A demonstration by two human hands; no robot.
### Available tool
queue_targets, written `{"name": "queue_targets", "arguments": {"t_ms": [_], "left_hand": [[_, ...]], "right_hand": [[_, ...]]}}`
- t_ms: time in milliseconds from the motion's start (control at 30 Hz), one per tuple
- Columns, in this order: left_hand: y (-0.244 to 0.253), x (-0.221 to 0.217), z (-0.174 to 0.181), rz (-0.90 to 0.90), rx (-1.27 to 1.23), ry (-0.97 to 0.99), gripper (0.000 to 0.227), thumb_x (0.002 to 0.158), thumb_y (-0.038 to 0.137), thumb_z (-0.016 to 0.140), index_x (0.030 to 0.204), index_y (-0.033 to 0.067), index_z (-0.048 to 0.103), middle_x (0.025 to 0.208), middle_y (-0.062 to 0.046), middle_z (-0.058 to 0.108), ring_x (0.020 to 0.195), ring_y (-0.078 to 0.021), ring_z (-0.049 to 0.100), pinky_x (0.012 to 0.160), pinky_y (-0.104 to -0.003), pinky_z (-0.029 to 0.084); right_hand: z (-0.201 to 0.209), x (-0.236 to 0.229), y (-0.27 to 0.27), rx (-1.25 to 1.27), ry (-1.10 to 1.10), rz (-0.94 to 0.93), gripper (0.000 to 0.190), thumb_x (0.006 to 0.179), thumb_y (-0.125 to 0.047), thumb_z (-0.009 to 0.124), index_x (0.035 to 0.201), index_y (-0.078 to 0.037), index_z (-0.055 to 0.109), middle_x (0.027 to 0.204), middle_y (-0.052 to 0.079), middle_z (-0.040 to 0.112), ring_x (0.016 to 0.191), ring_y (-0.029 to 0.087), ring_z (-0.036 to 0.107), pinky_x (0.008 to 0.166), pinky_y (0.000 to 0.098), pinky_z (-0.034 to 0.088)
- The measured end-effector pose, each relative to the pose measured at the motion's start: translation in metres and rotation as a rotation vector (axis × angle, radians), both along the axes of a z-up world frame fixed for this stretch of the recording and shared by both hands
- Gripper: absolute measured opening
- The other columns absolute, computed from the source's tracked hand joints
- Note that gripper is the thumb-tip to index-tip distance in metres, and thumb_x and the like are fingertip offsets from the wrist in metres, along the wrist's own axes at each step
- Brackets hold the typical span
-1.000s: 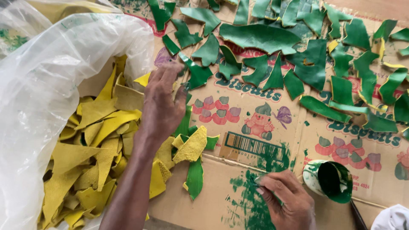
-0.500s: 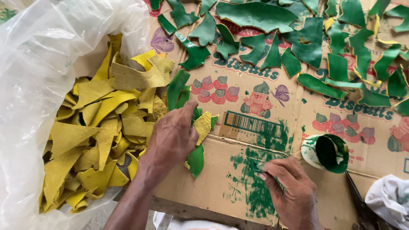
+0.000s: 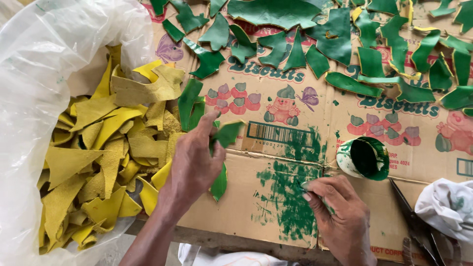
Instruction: The person paints yellow foam pieces green using a small brush and a paint can. They repeatedly pick up a piece, apply green paint to its surface, and place it aside to dry on a cardboard surface.
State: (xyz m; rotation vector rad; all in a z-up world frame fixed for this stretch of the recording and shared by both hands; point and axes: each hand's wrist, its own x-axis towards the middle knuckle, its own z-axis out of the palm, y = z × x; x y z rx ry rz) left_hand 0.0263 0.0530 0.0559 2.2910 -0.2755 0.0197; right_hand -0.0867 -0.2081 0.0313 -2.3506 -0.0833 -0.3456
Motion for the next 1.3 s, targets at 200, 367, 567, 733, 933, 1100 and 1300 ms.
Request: {"name": "queue_targets", "arguments": {"t_ms": [200, 367, 567, 733, 933, 1100, 1300], "left_hand": [[-0.051, -0.020, -0.031, -0.108, -0.270, 0.165, 0.059, 0.084, -0.002, 0.064, 0.140, -0.0038, 0.045, 0.111, -0.020, 0.069, 0.099, -0.0369, 0.071, 0.083, -0.044, 0.057], [-0.052, -0.038, -0.055, -0.189, -0.093, -0.033, 0.048, 0.082, -0.006, 0.063, 0.130, -0.0038, 0.057, 0.124, -0.023, 0.062, 0.117, -0.0398, 0.059, 0.102, -0.047, 0.047], [-0.042, -0.039, -0.063, -0.177, -0.122, -0.002, 0.040, 0.083, -0.003, 0.066, 0.124, -0.0015, 0.063, 0.119, -0.020, 0.063, 0.113, -0.0385, 0.060, 0.097, -0.045, 0.049], [-0.040, -0.035, -0.062, -0.202, -0.123, 0.023, 0.027, 0.080, 0.000, 0.071, 0.106, -0.0021, 0.069, 0.110, -0.019, 0.063, 0.106, -0.0368, 0.061, 0.091, -0.045, 0.050], [-0.041, -0.036, -0.067, -0.224, -0.145, -0.053, 0.019, 0.078, 0.000, 0.072, 0.097, -0.0018, 0.071, 0.103, -0.016, 0.064, 0.102, -0.0343, 0.061, 0.090, -0.045, 0.050], [-0.042, -0.036, -0.070, -0.233, -0.131, -0.047, 0.017, 0.078, 0.000, 0.072, 0.094, -0.0009, 0.071, 0.101, -0.014, 0.064, 0.101, -0.0334, 0.061, 0.088, -0.044, 0.051], [-0.040, -0.034, -0.069, -0.257, -0.127, -0.051, 0.017, 0.078, 0.001, 0.073, 0.094, -0.0005, 0.070, 0.102, -0.014, 0.062, 0.100, -0.0338, 0.060, 0.087, -0.044, 0.050]], "right_hand": [[-0.006, 0.008, -0.004, -0.025, 0.033, -0.107, 0.020, 0.081, -0.003, 0.077, 0.100, -0.006, 0.071, 0.097, 0.008, 0.070, 0.090, 0.025, 0.070, 0.077, 0.0346, 0.055], [-0.018, 0.020, 0.001, -0.043, 0.064, -0.132, 0.020, 0.084, -0.002, 0.076, 0.103, -0.005, 0.071, 0.099, 0.009, 0.070, 0.091, 0.026, 0.069, 0.078, 0.0365, 0.054], [-0.022, 0.041, 0.011, -0.102, 0.004, -0.109, 0.020, 0.086, 0.001, 0.074, 0.106, -0.004, 0.069, 0.098, 0.011, 0.068, 0.094, 0.030, 0.066, 0.082, 0.0409, 0.052], [-0.034, 0.066, 0.017, -0.134, -0.051, -0.066, 0.020, 0.088, 0.000, 0.073, 0.107, -0.005, 0.070, 0.099, 0.011, 0.068, 0.094, 0.031, 0.064, 0.083, 0.0418, 0.051], [-0.045, 0.079, 0.022, -0.181, -0.072, 0.000, 0.019, 0.089, -0.001, 0.073, 0.107, -0.005, 0.069, 0.099, 0.012, 0.067, 0.097, 0.033, 0.064, 0.084, 0.0429, 0.052], [-0.048, 0.076, 0.023, -0.209, -0.051, 0.078, 0.017, 0.089, 0.000, 0.072, 0.105, -0.004, 0.068, 0.094, 0.011, 0.065, 0.092, 0.031, 0.062, 0.082, 0.0429, 0.052], [-0.049, 0.029, 0.032, -0.220, 0.013, 0.144, 0.021, 0.086, 0.003, 0.072, 0.106, -0.003, 0.068, 0.096, 0.011, 0.066, 0.090, 0.027, 0.062, 0.075, 0.0380, 0.054]]}}
